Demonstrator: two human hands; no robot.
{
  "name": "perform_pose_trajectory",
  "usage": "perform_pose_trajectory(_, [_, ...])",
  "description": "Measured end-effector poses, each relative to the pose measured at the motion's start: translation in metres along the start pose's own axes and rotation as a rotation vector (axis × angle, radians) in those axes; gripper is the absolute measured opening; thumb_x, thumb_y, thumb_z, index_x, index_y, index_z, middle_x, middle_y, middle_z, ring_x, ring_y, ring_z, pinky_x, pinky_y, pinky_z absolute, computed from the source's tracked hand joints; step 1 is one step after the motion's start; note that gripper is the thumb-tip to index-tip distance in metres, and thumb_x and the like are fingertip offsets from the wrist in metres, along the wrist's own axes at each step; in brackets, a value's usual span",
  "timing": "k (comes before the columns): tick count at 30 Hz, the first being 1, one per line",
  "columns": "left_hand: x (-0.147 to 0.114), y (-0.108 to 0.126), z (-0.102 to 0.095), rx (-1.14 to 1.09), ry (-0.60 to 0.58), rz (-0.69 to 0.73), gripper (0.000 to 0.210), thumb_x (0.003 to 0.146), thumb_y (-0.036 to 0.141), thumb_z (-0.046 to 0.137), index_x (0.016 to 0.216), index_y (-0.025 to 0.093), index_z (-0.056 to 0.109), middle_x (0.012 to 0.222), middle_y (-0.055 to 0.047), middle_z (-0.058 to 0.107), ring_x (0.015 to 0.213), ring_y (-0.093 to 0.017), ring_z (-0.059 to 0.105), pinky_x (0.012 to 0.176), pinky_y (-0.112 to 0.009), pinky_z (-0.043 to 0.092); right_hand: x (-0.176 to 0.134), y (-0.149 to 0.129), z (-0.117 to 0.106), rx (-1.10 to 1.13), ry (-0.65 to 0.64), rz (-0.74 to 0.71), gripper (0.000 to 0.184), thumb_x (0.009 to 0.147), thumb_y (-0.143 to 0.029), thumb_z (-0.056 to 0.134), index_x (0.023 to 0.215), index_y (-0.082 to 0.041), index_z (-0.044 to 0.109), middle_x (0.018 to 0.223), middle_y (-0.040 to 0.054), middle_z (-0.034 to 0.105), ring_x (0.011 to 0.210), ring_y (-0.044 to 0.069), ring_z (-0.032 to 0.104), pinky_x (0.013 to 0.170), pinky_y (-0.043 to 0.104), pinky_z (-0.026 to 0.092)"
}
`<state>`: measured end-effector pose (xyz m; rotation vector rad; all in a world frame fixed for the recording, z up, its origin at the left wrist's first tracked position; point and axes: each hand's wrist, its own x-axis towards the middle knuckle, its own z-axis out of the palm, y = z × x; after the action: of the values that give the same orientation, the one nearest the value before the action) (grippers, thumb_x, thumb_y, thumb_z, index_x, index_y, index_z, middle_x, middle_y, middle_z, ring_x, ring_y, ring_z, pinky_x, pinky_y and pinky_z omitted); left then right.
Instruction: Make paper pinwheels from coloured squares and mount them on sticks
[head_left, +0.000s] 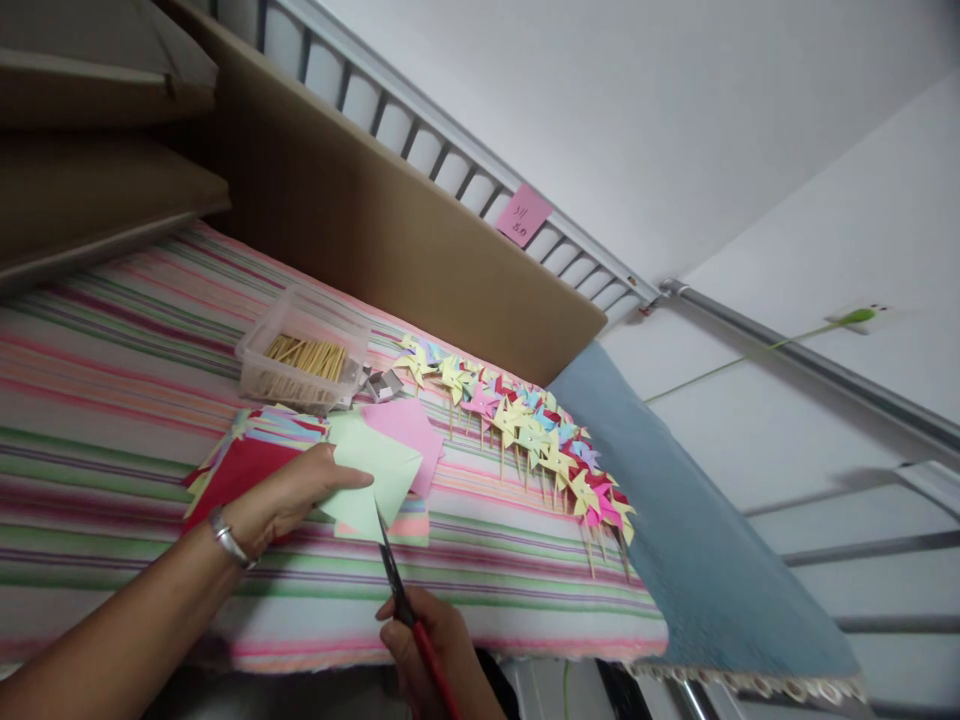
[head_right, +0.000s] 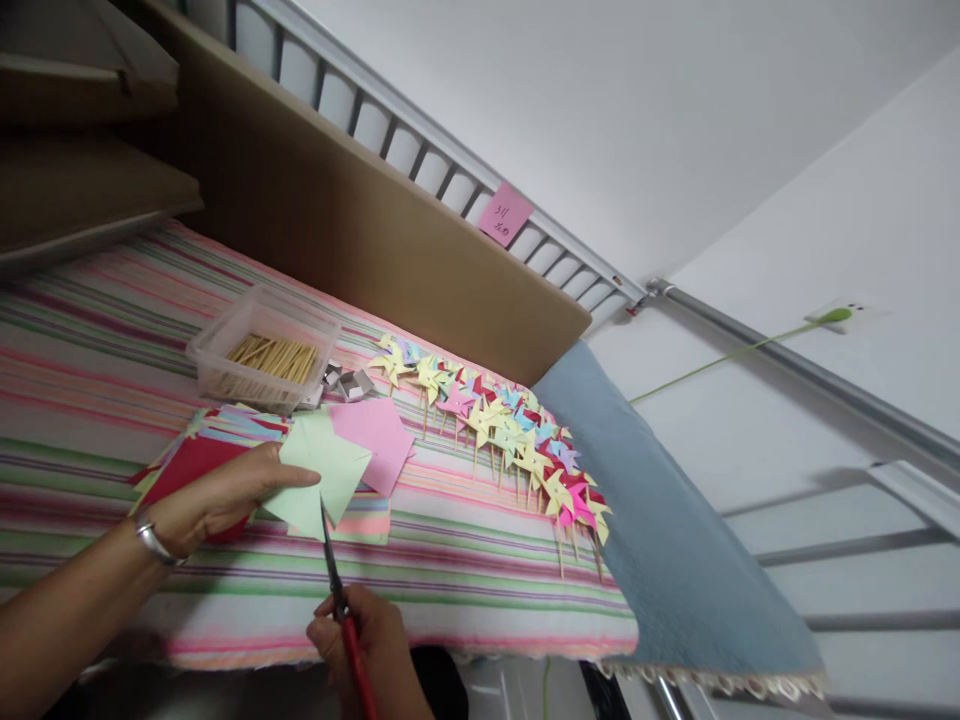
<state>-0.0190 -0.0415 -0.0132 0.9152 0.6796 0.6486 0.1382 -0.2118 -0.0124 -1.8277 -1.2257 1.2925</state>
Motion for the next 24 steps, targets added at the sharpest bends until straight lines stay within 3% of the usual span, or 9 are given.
perform_pose_trajectory(4, [0.003,0.001,-0.005,0.007,0.032,-0.012,0.036,0.057,0.026,0.073,0.088,0.009,0.068,0.079,-0.010,0.073,0.065,-0.023,0.065,0.057,-0.030,0.048,-0.012,0.001,-0.013,-0.159,-0.044,0.009,0.030,0.077,-0.034,0.053,0.104,-0.021,0.057,0.063,-0.0025,0.051,0.052,0.011,0.046,0.050,0.021,0.038])
perform_pose_trajectory(8, [0.009,-0.003,-0.013,0.016,0.052,-0.024,0.035,0.055,0.023,0.073,0.087,0.010,0.068,0.079,-0.009,0.073,0.066,-0.022,0.065,0.061,-0.029,0.048,-0.022,0.009,-0.039,-0.333,-0.119,-0.069,0.032,0.071,-0.023,0.058,0.103,-0.022,0.060,0.073,0.0001,0.061,0.064,0.014,0.054,0.062,0.023,0.042])
perform_pose_trajectory(10, [0.011,-0.007,-0.012,0.042,0.023,-0.031,0.035,0.055,0.023,0.072,0.088,0.011,0.068,0.078,-0.008,0.073,0.065,-0.022,0.065,0.060,-0.030,0.048,-0.021,0.009,-0.052,-0.362,-0.036,-0.092,0.033,0.071,-0.021,0.057,0.103,-0.021,0.059,0.078,0.0017,0.063,0.067,0.015,0.056,0.063,0.024,0.043])
perform_pose_trajectory(13, [0.010,-0.013,-0.005,0.098,-0.060,-0.067,0.028,0.055,0.022,0.071,0.080,0.011,0.069,0.074,-0.008,0.073,0.064,-0.025,0.065,0.060,-0.031,0.048,-0.010,-0.002,-0.062,-0.294,0.210,-0.124,0.037,0.072,-0.021,0.057,0.109,-0.020,0.054,0.087,0.0044,0.065,0.067,0.016,0.058,0.064,0.026,0.045])
perform_pose_trajectory(15, [0.007,-0.017,0.002,0.129,-0.136,-0.089,0.025,0.055,0.021,0.071,0.078,0.011,0.070,0.076,-0.010,0.073,0.067,-0.027,0.066,0.061,-0.032,0.048,0.003,-0.017,-0.062,-0.225,0.313,-0.211,0.041,0.071,-0.022,0.061,0.111,-0.021,0.052,0.099,0.0065,0.065,0.077,0.018,0.059,0.071,0.029,0.046])
perform_pose_trajectory(17, [0.003,-0.019,0.009,0.148,-0.210,-0.089,0.026,0.057,0.019,0.070,0.082,0.013,0.071,0.081,-0.010,0.074,0.071,-0.027,0.066,0.063,-0.031,0.048,0.018,-0.032,-0.057,-0.146,0.300,-0.299,0.042,0.071,-0.023,0.064,0.111,-0.022,0.051,0.105,0.0064,0.063,0.084,0.018,0.059,0.075,0.030,0.046])
perform_pose_trajectory(21, [0.000,-0.021,0.015,0.153,-0.243,-0.092,0.028,0.058,0.017,0.070,0.086,0.016,0.071,0.080,-0.006,0.074,0.070,-0.024,0.066,0.063,-0.029,0.048,0.048,-0.049,-0.041,0.002,0.143,-0.339,0.039,0.067,-0.014,0.059,0.105,-0.022,0.050,0.083,-0.0014,0.061,0.062,0.011,0.055,0.058,0.023,0.044])
perform_pose_trajectory(24, [0.002,-0.020,0.014,0.106,-0.231,-0.107,0.023,0.059,0.018,0.071,0.081,0.015,0.071,0.074,-0.004,0.073,0.065,-0.020,0.065,0.061,-0.026,0.048,0.060,-0.047,-0.032,0.064,0.184,-0.346,0.036,0.064,-0.011,0.057,0.099,-0.020,0.051,0.072,-0.0049,0.055,0.051,0.008,0.047,0.048,0.019,0.039])
